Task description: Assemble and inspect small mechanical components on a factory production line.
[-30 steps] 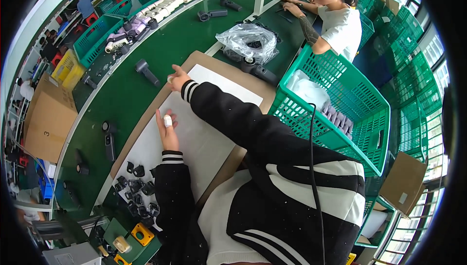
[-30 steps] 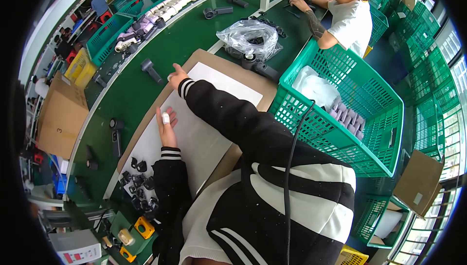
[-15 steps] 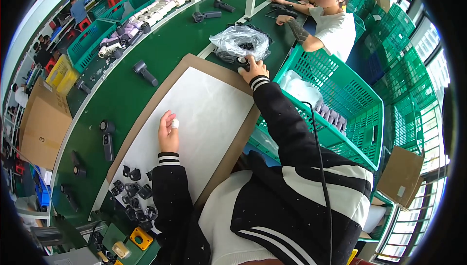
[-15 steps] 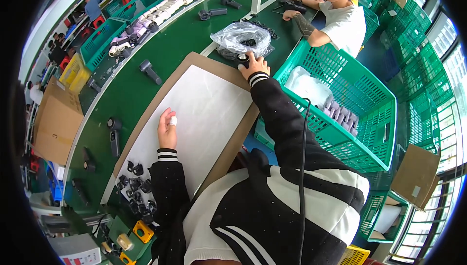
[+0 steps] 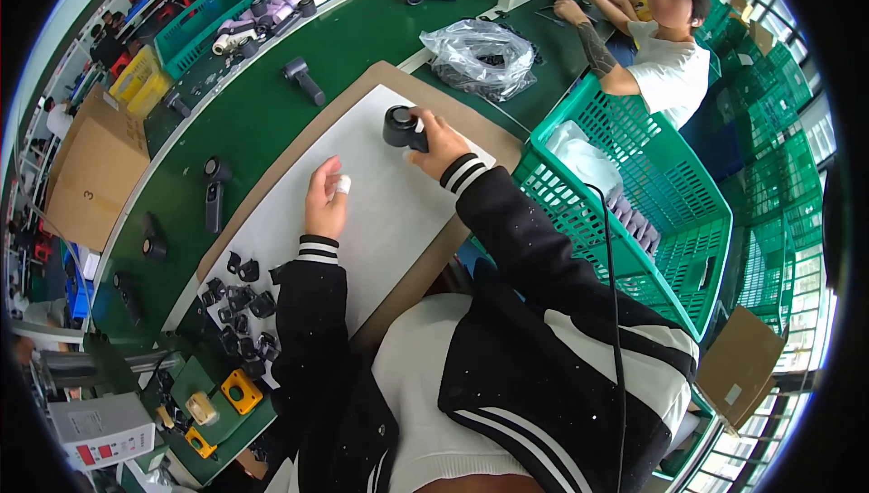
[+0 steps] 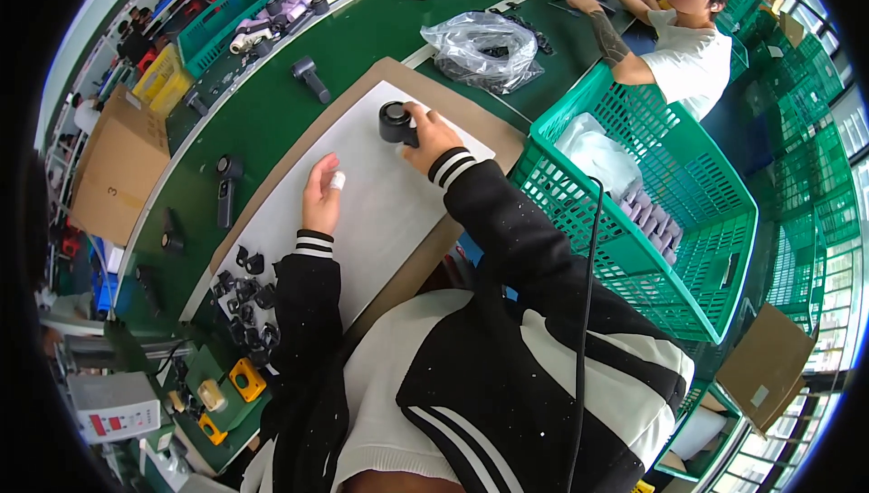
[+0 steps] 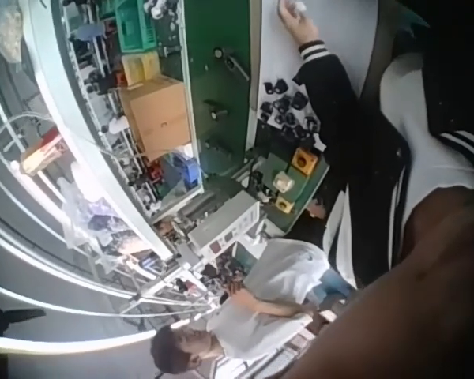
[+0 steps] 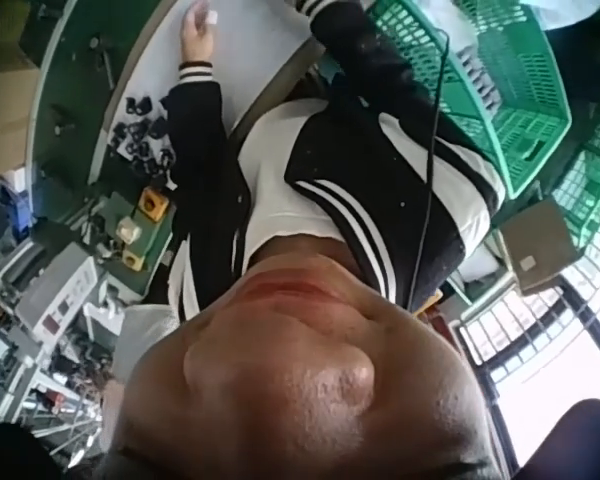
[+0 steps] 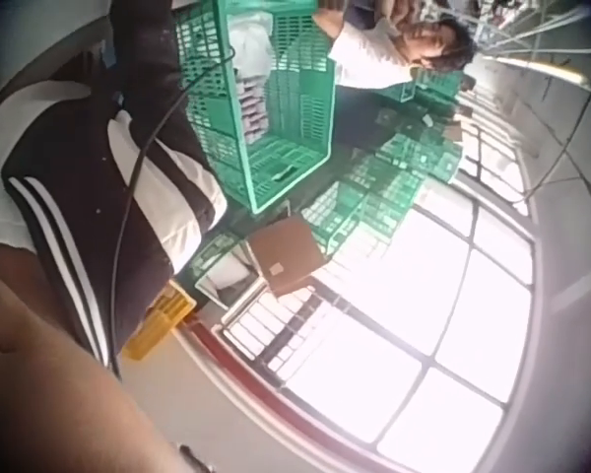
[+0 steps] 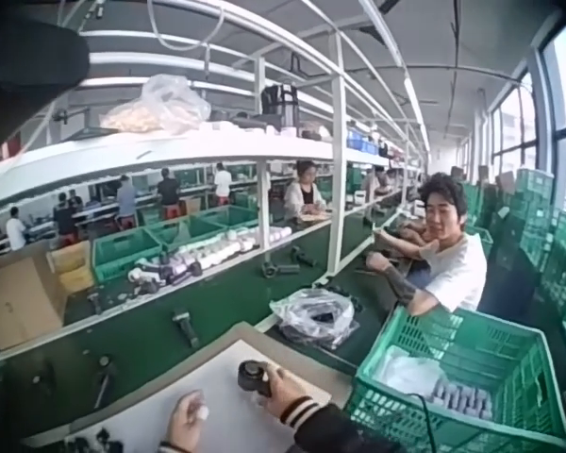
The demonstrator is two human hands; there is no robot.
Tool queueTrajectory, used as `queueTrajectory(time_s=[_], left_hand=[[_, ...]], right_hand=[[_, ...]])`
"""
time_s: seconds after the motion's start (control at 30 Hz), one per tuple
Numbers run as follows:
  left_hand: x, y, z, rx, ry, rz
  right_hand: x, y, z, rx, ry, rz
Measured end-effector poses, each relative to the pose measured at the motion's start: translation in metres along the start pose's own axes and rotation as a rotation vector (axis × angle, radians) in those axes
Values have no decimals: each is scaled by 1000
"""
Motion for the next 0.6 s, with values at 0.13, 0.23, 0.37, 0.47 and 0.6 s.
queueTrajectory(time_s=[0.13,0.23,0.37,0.47,0.6], left_hand=[[2,15,10,-15,82,-96],[2,19,18,48,60,-145],[-12,28,33,140,105,-284],[-14,32,49,146,194,-377],[-14,33,62,122,212,-354]], right_hand=[[51,-54,29,-83,-172,-97],[74,-74,39,-136,-227,-210],[65,-58,18,-251,-410,-550],[-7,9,-60,-337,112,-377],[-89,137,-169,49,255,311]])
Point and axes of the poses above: each hand's wrist, its own z-axis away from the middle knuckle, its own x-axis out of the palm, y = z × x, the point moved 7 cm from there along -z, towards the middle knuckle, and after that the axes turned 2 degrees about z, right-handed, at the moved point
